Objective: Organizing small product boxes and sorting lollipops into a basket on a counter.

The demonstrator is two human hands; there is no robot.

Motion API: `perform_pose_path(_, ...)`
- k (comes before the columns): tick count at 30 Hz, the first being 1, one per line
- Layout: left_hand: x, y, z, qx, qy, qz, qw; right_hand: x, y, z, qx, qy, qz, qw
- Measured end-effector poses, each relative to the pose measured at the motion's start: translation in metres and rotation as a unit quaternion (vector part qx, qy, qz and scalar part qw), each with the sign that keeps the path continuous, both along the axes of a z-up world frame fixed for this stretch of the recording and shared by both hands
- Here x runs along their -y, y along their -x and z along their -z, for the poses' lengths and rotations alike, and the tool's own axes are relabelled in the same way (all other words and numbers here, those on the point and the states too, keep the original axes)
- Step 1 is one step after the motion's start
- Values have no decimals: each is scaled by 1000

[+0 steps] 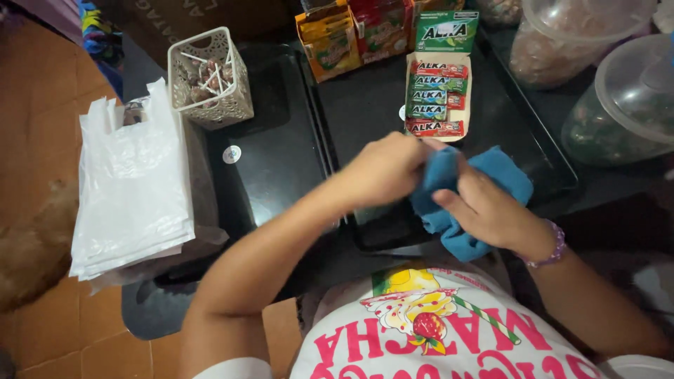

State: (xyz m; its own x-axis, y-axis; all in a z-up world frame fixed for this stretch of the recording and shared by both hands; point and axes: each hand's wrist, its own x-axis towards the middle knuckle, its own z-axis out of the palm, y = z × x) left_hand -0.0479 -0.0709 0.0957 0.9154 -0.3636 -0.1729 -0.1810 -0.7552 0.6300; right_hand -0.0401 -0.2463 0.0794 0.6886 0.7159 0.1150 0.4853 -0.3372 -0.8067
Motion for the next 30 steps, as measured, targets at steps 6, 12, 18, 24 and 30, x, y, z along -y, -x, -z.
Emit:
perform_pose_path(6, 6, -6, 37, 54, 110, -89, 989, 18, -13, 42, 46, -64, 26, 997)
perform_pose_path(12, 5, -10, 51, 101, 255, -69, 959, 23, -16, 56, 65, -98, 137, 984)
perform_pose_path(18, 16, 1, 38, 73, 384, -62, 918, 21, -18, 61, 65, -113, 163, 978)
perform_pose_path(24, 3, -47, 12, 297, 219, -102, 924, 13, -11, 43, 30, -95, 125, 987)
perform_pose_path(30, 23, -156, 38, 136, -48, -71, 987, 13, -13, 50, 120, 51, 105, 986)
